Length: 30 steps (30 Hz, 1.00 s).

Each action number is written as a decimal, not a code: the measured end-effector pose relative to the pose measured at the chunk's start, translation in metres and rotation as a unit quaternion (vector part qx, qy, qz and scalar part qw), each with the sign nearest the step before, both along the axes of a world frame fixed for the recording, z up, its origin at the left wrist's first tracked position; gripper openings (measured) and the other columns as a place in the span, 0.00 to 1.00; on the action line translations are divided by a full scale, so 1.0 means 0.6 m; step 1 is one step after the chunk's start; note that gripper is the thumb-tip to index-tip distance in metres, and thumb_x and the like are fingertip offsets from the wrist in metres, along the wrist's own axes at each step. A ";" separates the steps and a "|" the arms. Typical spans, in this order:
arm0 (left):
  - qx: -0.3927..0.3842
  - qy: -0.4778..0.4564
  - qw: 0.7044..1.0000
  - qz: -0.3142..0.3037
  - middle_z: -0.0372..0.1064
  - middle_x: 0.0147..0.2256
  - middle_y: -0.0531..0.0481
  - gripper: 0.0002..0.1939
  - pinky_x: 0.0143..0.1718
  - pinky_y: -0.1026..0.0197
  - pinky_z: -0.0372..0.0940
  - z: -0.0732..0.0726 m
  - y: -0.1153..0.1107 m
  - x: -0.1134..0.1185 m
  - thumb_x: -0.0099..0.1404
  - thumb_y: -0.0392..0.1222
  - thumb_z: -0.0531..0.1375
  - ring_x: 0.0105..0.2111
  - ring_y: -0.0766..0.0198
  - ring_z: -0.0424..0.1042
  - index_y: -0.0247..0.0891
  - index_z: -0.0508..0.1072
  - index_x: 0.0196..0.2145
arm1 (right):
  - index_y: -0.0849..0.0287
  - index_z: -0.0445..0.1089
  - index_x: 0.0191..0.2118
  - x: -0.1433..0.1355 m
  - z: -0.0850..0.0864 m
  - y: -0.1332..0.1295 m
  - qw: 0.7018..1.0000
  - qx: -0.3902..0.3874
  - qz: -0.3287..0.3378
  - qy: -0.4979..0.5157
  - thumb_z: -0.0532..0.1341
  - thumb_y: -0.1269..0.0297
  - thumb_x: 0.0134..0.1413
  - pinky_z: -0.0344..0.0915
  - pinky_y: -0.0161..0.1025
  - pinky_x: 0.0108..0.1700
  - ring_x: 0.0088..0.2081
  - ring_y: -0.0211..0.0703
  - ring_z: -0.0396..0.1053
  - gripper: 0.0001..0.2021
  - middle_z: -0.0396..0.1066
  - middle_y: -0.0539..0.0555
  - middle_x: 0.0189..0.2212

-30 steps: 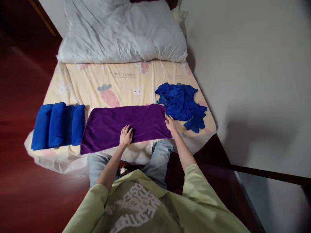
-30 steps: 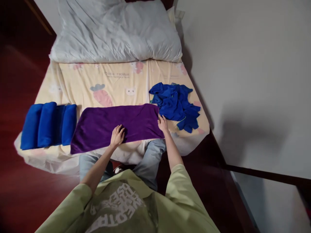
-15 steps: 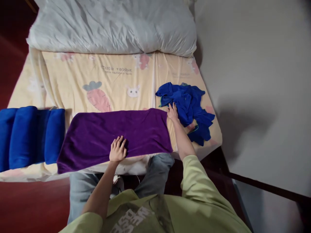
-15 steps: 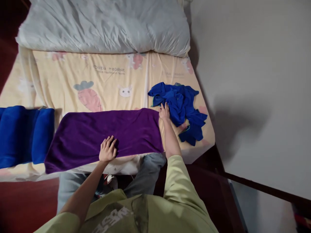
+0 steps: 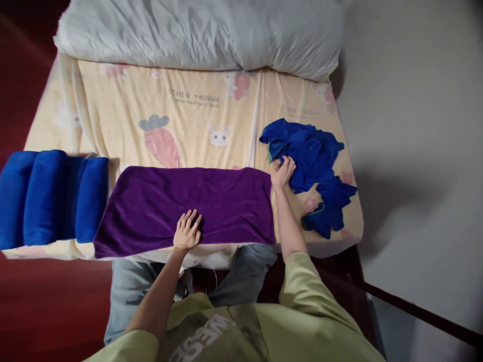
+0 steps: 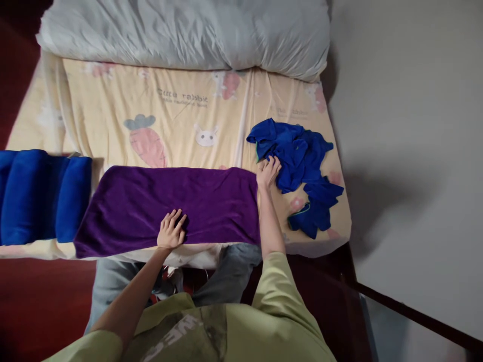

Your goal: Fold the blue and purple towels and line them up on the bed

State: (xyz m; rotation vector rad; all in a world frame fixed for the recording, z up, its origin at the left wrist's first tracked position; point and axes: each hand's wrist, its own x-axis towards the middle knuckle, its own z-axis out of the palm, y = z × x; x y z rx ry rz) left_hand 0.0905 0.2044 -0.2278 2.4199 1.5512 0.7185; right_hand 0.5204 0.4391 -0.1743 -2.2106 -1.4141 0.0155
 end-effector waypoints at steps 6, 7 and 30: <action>-0.005 0.011 1.000 0.008 0.61 0.68 0.39 0.29 0.69 0.39 0.53 0.007 0.001 0.004 0.67 0.41 0.56 0.69 0.43 0.58 0.40 0.71 0.65 | 0.61 0.75 0.47 -0.056 -0.020 -0.081 0.990 -0.047 -0.042 0.130 0.56 0.54 0.62 0.65 0.59 0.61 0.55 0.61 0.70 0.18 0.75 0.67 0.49; -0.004 0.017 1.000 0.010 0.62 0.67 0.39 0.28 0.68 0.39 0.54 0.008 0.001 0.005 0.67 0.41 0.56 0.69 0.43 0.58 0.40 0.71 0.65 | 0.60 0.75 0.46 -0.051 -0.023 -0.076 0.984 -0.046 -0.030 0.170 0.57 0.52 0.61 0.66 0.57 0.60 0.54 0.60 0.72 0.19 0.76 0.66 0.48; -0.081 0.019 0.996 0.014 0.61 0.67 0.38 0.29 0.70 0.35 0.51 0.018 -0.004 0.004 0.67 0.42 0.55 0.70 0.42 0.57 0.38 0.71 0.65 | 0.60 0.70 0.47 -0.011 -0.034 -0.057 0.934 0.098 -0.016 0.343 0.65 0.64 0.46 0.73 0.58 0.56 0.49 0.54 0.77 0.19 0.77 0.62 0.48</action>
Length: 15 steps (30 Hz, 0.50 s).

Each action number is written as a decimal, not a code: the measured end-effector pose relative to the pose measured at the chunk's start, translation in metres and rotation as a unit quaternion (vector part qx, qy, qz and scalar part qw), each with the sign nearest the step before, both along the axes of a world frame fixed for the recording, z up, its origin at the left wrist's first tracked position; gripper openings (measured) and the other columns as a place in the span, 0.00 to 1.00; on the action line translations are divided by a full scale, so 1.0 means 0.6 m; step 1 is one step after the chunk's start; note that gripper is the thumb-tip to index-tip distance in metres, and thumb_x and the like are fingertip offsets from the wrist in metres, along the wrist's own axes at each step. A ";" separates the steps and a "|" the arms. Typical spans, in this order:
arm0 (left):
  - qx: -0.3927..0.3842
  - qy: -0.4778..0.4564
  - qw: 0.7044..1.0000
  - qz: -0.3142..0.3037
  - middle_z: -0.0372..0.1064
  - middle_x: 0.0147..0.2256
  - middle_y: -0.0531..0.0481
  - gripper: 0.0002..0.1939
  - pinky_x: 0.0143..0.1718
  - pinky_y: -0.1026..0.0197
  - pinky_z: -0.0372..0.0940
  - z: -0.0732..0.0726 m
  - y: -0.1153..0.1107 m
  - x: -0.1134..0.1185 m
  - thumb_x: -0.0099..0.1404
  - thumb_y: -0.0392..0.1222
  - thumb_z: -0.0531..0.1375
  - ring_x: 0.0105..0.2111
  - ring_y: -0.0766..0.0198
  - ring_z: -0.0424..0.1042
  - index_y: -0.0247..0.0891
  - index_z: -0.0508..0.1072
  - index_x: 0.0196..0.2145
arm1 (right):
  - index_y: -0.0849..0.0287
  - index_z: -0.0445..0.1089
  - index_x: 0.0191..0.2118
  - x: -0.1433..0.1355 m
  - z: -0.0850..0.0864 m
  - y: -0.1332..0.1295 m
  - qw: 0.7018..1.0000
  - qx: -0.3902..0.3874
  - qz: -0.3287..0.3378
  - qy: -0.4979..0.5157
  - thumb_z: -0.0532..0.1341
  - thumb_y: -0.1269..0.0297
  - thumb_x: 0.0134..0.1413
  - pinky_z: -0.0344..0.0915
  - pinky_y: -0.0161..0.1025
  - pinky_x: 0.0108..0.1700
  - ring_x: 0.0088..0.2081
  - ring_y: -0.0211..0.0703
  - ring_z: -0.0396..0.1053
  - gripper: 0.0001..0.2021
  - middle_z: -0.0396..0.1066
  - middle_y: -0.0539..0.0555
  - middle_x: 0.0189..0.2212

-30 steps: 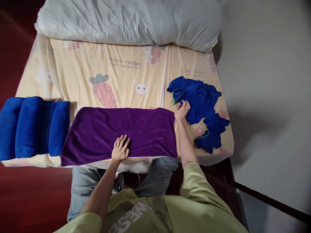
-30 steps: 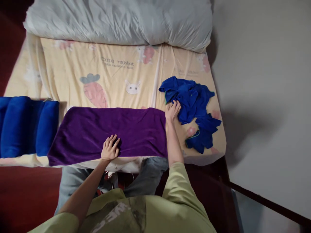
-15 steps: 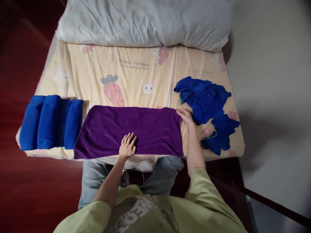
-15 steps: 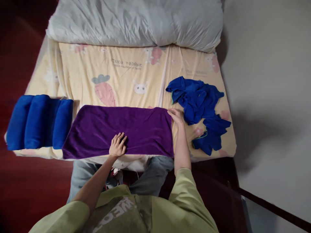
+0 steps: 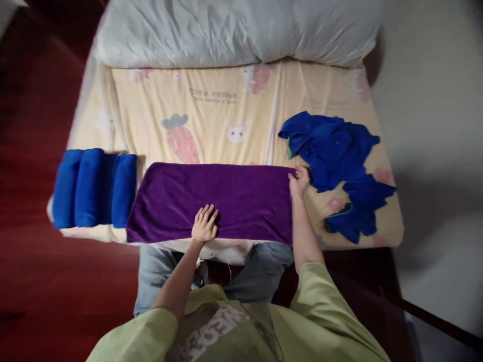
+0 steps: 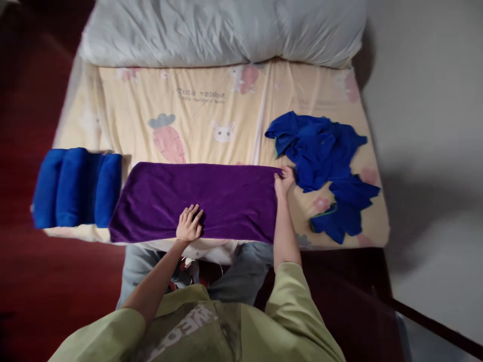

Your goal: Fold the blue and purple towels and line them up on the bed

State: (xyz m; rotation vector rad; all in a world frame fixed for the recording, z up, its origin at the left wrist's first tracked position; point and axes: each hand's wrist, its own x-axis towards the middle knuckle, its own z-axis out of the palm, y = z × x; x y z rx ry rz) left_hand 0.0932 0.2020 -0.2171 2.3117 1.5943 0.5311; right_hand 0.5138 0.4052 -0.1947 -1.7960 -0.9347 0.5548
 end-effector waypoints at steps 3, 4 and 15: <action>-0.005 0.000 1.000 -0.004 0.62 0.67 0.36 0.28 0.69 0.35 0.54 0.018 -0.009 0.009 0.68 0.42 0.54 0.69 0.42 0.58 0.37 0.72 0.63 | 0.60 0.70 0.42 -0.001 -0.019 -0.005 0.996 0.049 -0.068 -0.001 0.64 0.67 0.48 0.74 0.53 0.56 0.48 0.52 0.78 0.13 0.78 0.65 0.45; -0.012 -0.003 1.000 -0.005 0.62 0.67 0.36 0.27 0.69 0.35 0.54 0.025 -0.012 0.011 0.68 0.43 0.54 0.69 0.43 0.58 0.38 0.71 0.63 | 0.60 0.70 0.40 0.001 -0.026 -0.004 0.994 0.062 -0.085 0.011 0.64 0.69 0.46 0.74 0.52 0.55 0.47 0.52 0.79 0.12 0.79 0.67 0.44; -0.014 0.007 0.968 0.249 0.70 0.57 0.35 0.23 0.65 0.40 0.59 0.167 0.257 -0.238 0.72 0.37 0.49 0.61 0.47 0.66 0.33 0.71 0.60 | 0.56 0.75 0.38 0.007 -0.042 -0.008 0.992 0.091 -0.070 0.053 0.72 0.71 0.40 0.72 0.61 0.59 0.51 0.61 0.79 0.15 0.79 0.71 0.46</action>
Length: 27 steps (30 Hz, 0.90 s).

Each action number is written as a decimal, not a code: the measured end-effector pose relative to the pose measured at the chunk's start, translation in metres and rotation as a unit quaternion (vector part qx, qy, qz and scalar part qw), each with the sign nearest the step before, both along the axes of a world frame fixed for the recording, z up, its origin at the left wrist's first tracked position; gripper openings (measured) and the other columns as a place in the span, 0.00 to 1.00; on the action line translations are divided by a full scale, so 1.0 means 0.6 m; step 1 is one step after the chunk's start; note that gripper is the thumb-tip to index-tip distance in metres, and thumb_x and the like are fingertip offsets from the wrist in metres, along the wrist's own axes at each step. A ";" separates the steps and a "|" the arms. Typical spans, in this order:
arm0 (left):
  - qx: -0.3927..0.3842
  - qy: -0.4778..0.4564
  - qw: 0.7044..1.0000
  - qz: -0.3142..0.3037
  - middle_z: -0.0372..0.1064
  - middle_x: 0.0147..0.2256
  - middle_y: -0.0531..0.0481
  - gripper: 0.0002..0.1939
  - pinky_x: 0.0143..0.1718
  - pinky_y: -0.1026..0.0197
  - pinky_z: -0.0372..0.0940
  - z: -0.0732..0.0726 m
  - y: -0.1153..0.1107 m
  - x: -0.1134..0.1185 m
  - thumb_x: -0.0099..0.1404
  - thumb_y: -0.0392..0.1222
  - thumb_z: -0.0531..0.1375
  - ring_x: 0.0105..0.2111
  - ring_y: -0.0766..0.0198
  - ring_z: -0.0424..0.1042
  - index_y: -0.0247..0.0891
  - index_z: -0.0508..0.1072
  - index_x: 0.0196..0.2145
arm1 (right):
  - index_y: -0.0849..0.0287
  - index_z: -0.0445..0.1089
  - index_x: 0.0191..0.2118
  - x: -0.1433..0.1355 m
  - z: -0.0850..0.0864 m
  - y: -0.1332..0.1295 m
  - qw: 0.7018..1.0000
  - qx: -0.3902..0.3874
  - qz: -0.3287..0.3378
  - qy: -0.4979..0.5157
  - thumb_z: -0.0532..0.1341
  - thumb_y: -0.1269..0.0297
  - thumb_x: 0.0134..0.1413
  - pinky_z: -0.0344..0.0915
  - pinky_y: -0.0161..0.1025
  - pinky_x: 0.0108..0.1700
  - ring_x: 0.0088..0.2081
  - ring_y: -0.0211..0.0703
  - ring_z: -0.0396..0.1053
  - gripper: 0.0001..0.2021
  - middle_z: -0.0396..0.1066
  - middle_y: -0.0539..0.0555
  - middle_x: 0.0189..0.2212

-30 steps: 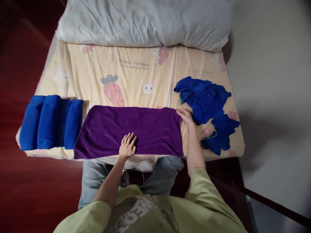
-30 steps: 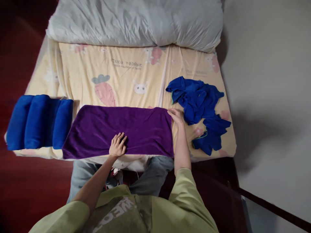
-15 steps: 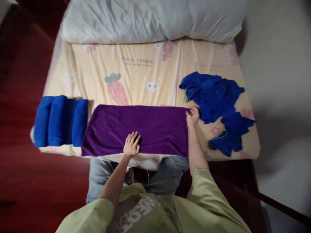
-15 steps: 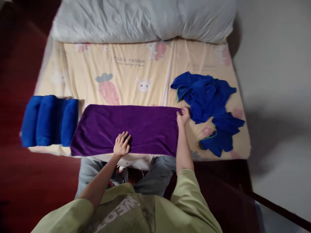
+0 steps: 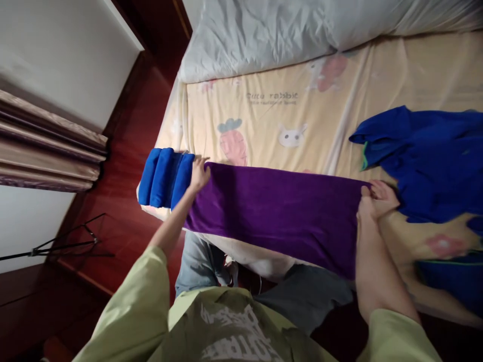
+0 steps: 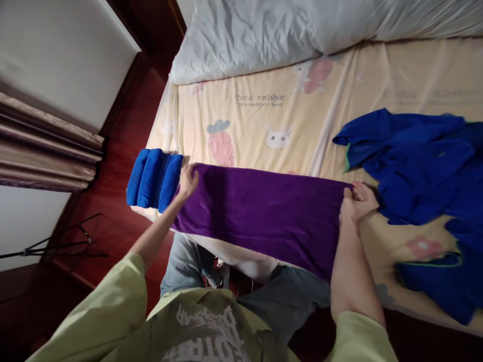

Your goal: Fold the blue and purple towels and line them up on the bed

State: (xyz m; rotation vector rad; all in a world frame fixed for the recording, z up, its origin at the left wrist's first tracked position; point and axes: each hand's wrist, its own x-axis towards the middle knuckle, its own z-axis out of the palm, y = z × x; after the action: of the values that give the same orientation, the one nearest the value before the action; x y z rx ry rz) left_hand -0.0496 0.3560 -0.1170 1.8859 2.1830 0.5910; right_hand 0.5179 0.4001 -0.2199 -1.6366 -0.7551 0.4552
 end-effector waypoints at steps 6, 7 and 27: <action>-0.212 -0.016 0.961 -0.178 0.76 0.52 0.40 0.24 0.64 0.49 0.62 0.004 0.163 -0.134 0.60 0.41 0.61 0.56 0.50 0.72 0.33 0.78 0.53 | 0.60 0.74 0.43 0.020 -0.032 0.011 1.000 0.012 -0.022 -0.004 0.69 0.78 0.41 0.73 0.58 0.59 0.50 0.58 0.80 0.19 0.80 0.68 0.45; -0.237 -0.025 0.950 -0.202 0.78 0.49 0.43 0.22 0.61 0.51 0.64 0.001 0.172 -0.141 0.59 0.42 0.62 0.53 0.52 0.74 0.35 0.79 0.50 | 0.61 0.74 0.43 0.025 -0.038 0.012 0.999 0.023 -0.025 -0.002 0.68 0.80 0.41 0.73 0.57 0.59 0.50 0.57 0.81 0.19 0.80 0.69 0.44; -0.136 -0.025 0.986 -0.094 0.75 0.33 0.46 0.11 0.52 0.52 0.66 -0.019 0.221 -0.135 0.60 0.44 0.63 0.39 0.56 0.73 0.34 0.81 0.36 | 0.60 0.69 0.39 0.092 -0.023 0.062 0.997 -0.019 -0.070 0.009 0.65 0.87 0.39 0.70 0.57 0.61 0.50 0.54 0.80 0.20 0.79 0.68 0.45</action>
State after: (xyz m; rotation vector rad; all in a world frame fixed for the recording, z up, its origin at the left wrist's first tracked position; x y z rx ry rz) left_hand -0.1307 0.4887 -0.1283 1.8777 1.9136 0.2841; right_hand 0.5730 0.4372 -0.2337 -1.7069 -0.6183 0.3861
